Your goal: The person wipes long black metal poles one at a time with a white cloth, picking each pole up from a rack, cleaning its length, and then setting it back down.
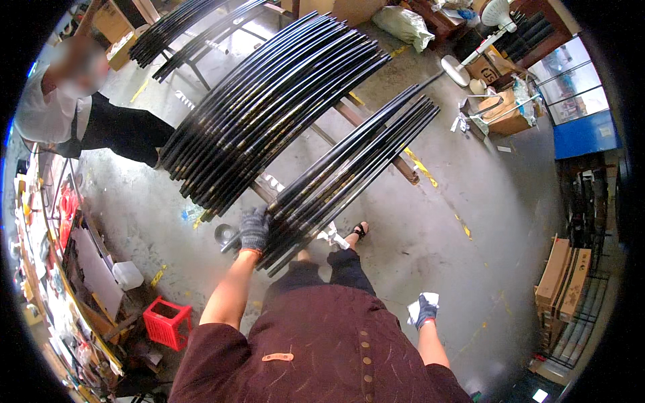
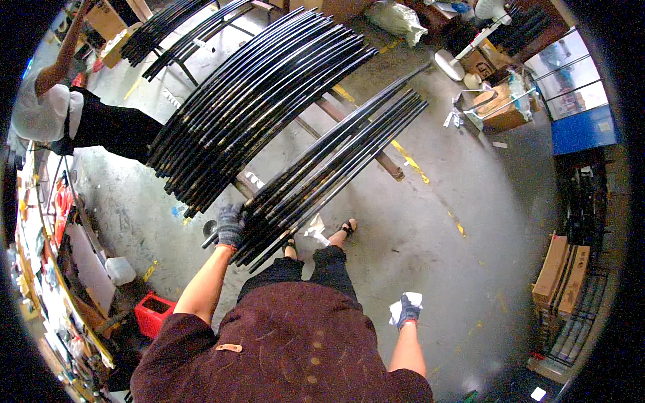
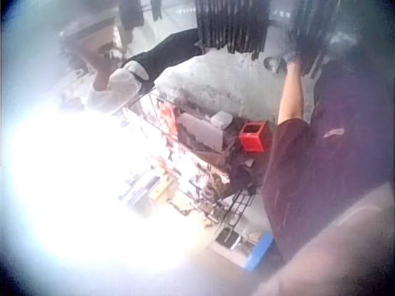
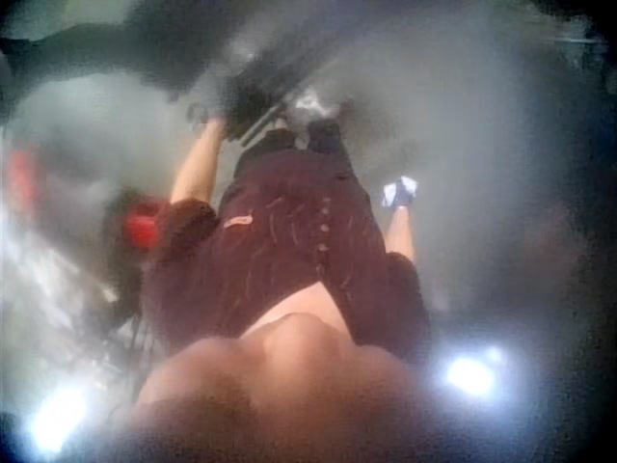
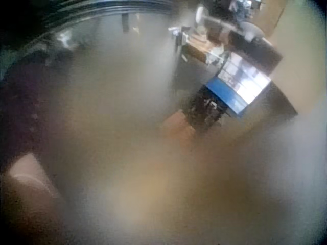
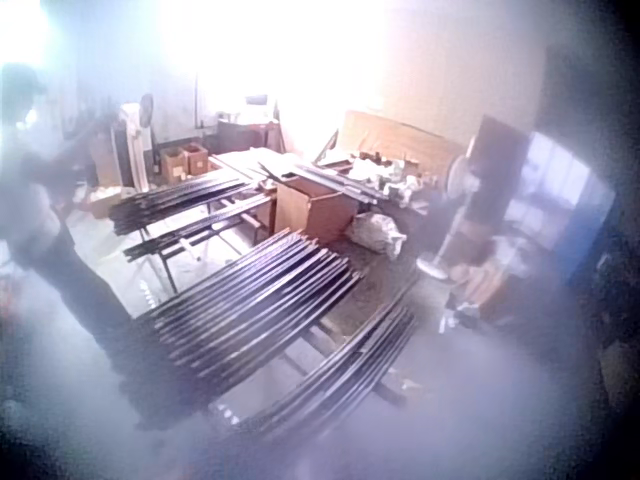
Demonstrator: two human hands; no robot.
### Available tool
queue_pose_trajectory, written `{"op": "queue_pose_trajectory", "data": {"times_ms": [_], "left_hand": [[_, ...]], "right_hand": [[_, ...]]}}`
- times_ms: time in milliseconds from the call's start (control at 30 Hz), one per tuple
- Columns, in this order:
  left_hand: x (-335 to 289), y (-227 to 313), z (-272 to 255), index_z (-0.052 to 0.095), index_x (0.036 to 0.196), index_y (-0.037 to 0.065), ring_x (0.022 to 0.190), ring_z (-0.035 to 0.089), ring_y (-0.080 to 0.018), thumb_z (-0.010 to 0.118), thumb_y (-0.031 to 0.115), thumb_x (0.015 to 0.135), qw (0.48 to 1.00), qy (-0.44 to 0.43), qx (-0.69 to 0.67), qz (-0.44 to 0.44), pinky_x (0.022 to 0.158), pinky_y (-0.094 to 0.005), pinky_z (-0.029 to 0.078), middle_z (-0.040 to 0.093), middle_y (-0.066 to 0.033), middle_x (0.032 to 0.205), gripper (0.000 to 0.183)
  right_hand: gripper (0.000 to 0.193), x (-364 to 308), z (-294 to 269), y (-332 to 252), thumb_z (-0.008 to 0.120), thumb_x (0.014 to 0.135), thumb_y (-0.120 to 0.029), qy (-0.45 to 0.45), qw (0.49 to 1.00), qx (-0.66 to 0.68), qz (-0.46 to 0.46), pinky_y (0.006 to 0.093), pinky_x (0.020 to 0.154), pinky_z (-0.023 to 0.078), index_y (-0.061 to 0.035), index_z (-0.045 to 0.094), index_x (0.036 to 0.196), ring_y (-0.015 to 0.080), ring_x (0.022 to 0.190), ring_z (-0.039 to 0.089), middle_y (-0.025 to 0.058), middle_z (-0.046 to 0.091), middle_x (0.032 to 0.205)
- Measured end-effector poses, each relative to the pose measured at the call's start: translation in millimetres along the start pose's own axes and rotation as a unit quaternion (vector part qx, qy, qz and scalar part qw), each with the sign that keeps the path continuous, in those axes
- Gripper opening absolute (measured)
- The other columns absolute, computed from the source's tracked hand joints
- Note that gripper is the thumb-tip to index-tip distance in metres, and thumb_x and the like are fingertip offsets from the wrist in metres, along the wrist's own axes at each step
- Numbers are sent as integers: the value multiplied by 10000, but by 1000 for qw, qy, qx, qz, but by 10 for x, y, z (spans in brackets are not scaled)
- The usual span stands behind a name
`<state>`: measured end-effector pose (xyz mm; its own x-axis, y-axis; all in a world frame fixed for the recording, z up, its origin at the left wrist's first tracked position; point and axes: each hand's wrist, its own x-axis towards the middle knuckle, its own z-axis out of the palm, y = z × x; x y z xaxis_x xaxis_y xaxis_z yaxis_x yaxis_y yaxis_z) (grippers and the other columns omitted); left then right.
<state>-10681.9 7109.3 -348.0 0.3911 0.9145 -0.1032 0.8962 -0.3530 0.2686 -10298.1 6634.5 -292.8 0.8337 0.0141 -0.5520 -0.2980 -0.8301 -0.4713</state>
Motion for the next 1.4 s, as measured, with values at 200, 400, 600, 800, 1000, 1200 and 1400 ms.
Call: {"op": "queue_pose_trajectory", "data": {"times_ms": [200, 400, 600, 800, 1000, 1200, 1400], "left_hand": [[-178, 137, 152, 569, 1096, 158, 862, 512, -318, 585, 260, 777, 1000, 8, 3, -19, 752, -438, 397, 571, -120, 877, 335], [-211, 169, 222, 545, 1125, 111, 862, 518, -321, 579, 235, 766, 1000, -3, 19, -22, 736, -439, 415, 555, -143, 933, 381], [-319, 110, 71, 520, 1173, 88, 935, 520, -317, 591, 311, 770, 1000, -14, 2, -1, 791, -441, 413, 556, -144, 1033, 466], [-145, -344, -44, 481, 1209, 102, 1124, 442, -316, 588, 325, 787, 989, -37, 30, -141, 941, -427, 347, 501, -126, 1195, 488], [356, -1083, -395, 519, 1176, 104, 1129, 438, -320, 640, 277, 735, 976, 165, 76, -117, 989, -422, 321, 507, -152, 1184, 489], [670, -1047, -692, 549, 1120, 134, 1108, 471, -303, 513, 181, 794, 975, 8, 151, -162, 899, -447, 379, 509, -112, 1191, 332], [604, -986, -811, 570, 944, 104, 930, 567, -295, 516, 158, 750, 984, -8, 128, -127, 768, -429, 454, 587, -125, 992, 209]], "right_hand": [[389, 54, 278, 734, 639, 796, -257, -112, 969, -141, -171, 355, 793, 442, -30, 542, 1098, 218, 865, 570, 104, 613, 1003], [259, -348, 321, -184, 531, 850, -227, -147, 963, -145, -175, 352, 836, 423, -29, 573, 1012, 279, 940, 566, 137, 613, 1010], [316, -407, 225, -181, 597, 820, -189, -143, 972, -158, -102, 347, 833, 427, -12, 542, 1076, 245, 937, 564, 122, 609, 1034], [364, -203, 224, 128, 619, 810, -193, -175, 960, -197, -95, 344, 857, 418, -1, 537, 1108, 239, 969, 558, 119, 604, 1066], [321, -294, 186, -90, 620, 816, -193, -176, 971, -135, -94, 335, 790, 442, -4, 554, 1068, 216, 887, 574, 107, 616, 1002], [286, -271, 248, -206, 582, 838, -234, -155, 935, -242, -209, 344, 814, 434, -19, 571, 1026, 254, 906, 575, 119, 616, 1001], [274, -755, 460, -927, 499, 854, -267, -121, 989, -17, -88, 384, 899, 372, -22, 567, 957, 347, 982, 520, 174, 591, 1009]]}}
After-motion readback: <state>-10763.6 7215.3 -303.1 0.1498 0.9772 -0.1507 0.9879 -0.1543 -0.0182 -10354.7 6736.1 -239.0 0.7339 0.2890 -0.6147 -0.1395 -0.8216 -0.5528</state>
